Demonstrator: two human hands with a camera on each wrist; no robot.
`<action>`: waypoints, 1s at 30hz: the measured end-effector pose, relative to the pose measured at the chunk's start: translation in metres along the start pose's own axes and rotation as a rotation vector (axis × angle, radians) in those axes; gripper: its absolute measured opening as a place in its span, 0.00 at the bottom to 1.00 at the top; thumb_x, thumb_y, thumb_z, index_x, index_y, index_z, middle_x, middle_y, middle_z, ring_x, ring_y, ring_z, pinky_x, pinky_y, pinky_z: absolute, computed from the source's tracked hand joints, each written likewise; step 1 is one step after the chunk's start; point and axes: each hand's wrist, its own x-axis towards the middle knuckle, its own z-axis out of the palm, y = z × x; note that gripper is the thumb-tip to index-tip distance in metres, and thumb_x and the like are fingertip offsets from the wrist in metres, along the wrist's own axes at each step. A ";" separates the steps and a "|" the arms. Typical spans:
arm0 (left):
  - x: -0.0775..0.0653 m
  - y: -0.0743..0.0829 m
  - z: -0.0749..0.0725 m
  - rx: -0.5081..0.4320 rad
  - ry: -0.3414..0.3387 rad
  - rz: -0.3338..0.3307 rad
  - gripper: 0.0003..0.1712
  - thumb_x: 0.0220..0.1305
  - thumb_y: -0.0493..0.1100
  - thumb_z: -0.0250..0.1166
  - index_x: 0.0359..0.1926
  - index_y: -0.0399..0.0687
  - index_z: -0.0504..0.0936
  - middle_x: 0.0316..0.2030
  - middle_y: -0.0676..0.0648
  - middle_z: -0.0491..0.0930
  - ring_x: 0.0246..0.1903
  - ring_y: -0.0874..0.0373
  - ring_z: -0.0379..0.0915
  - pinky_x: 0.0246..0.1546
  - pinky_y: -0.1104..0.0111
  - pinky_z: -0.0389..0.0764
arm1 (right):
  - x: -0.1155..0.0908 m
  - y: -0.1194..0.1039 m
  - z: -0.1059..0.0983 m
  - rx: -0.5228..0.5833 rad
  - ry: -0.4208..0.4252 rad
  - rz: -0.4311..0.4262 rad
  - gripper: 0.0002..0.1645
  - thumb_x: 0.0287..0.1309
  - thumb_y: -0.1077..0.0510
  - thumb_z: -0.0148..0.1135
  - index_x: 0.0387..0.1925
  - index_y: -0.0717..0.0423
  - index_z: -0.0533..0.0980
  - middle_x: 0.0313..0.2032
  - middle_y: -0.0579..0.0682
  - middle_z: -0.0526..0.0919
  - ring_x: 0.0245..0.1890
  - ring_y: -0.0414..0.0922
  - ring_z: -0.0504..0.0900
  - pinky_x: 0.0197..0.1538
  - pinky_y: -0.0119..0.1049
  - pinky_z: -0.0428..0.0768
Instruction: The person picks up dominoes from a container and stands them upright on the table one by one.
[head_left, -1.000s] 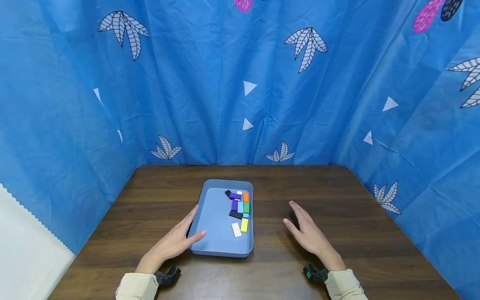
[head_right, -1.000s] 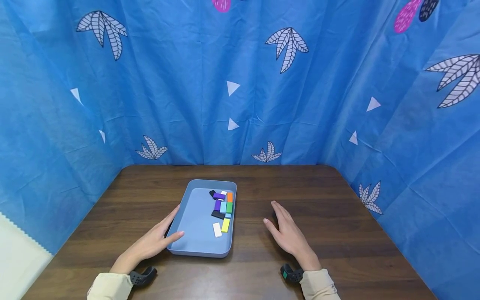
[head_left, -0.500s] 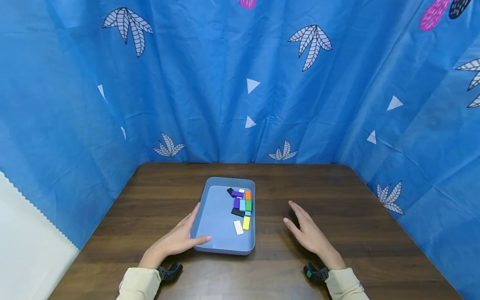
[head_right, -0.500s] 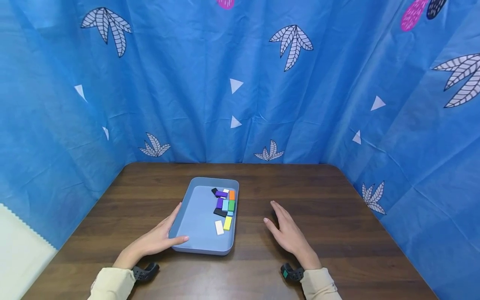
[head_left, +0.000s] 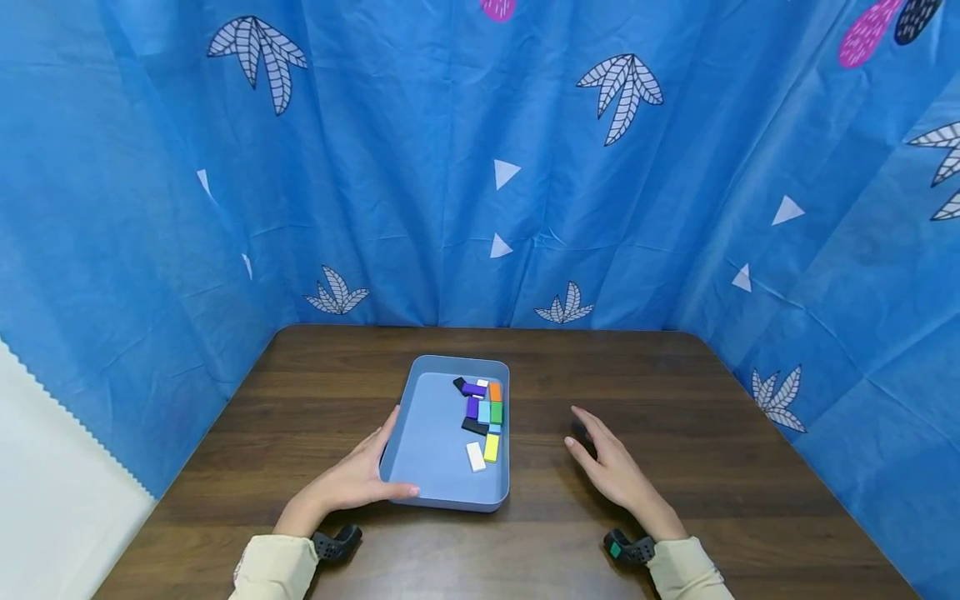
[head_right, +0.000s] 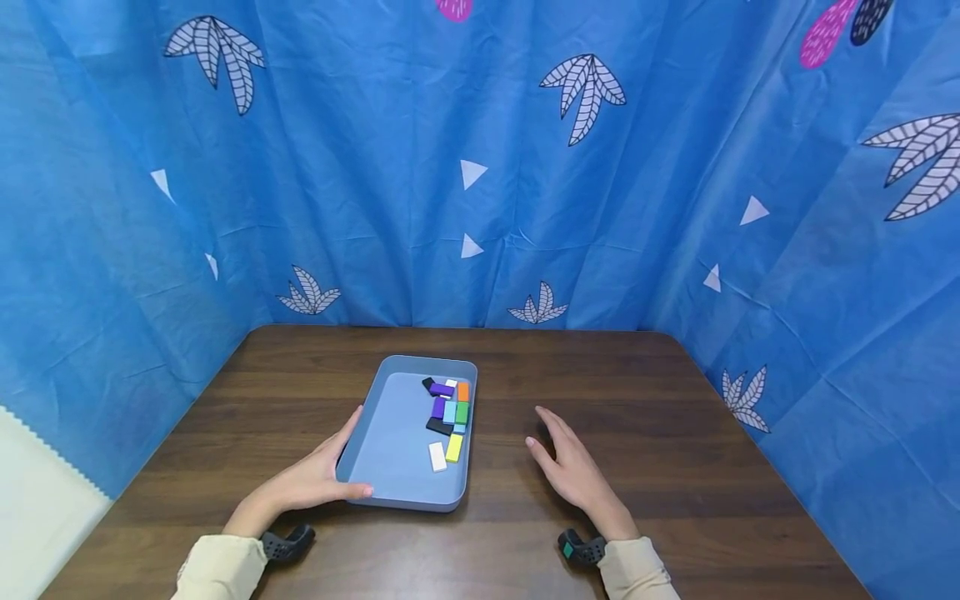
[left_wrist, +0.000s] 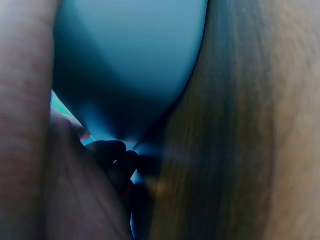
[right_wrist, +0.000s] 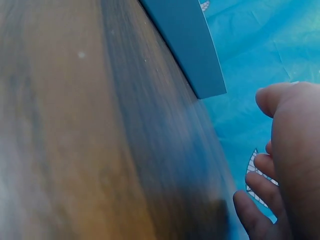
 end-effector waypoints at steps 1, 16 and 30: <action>0.000 0.000 0.000 0.005 0.000 0.001 0.75 0.54 0.67 0.75 0.84 0.52 0.32 0.83 0.40 0.38 0.80 0.34 0.43 0.72 0.30 0.55 | 0.000 -0.001 0.000 0.003 -0.004 0.002 0.39 0.77 0.44 0.54 0.79 0.57 0.59 0.76 0.63 0.63 0.66 0.67 0.75 0.65 0.65 0.75; 0.003 -0.004 0.001 0.064 0.049 -0.017 0.47 0.78 0.59 0.53 0.84 0.56 0.36 0.83 0.42 0.42 0.81 0.38 0.41 0.77 0.38 0.51 | 0.000 -0.002 0.004 0.017 -0.047 0.014 0.39 0.77 0.42 0.53 0.79 0.57 0.59 0.76 0.61 0.63 0.69 0.64 0.73 0.68 0.61 0.73; 0.004 -0.006 0.002 0.174 0.244 0.091 0.38 0.78 0.51 0.56 0.81 0.44 0.56 0.77 0.34 0.60 0.78 0.37 0.52 0.78 0.41 0.48 | -0.001 -0.004 0.005 -0.011 -0.082 0.031 0.39 0.77 0.41 0.51 0.79 0.55 0.59 0.76 0.59 0.64 0.74 0.62 0.66 0.71 0.64 0.68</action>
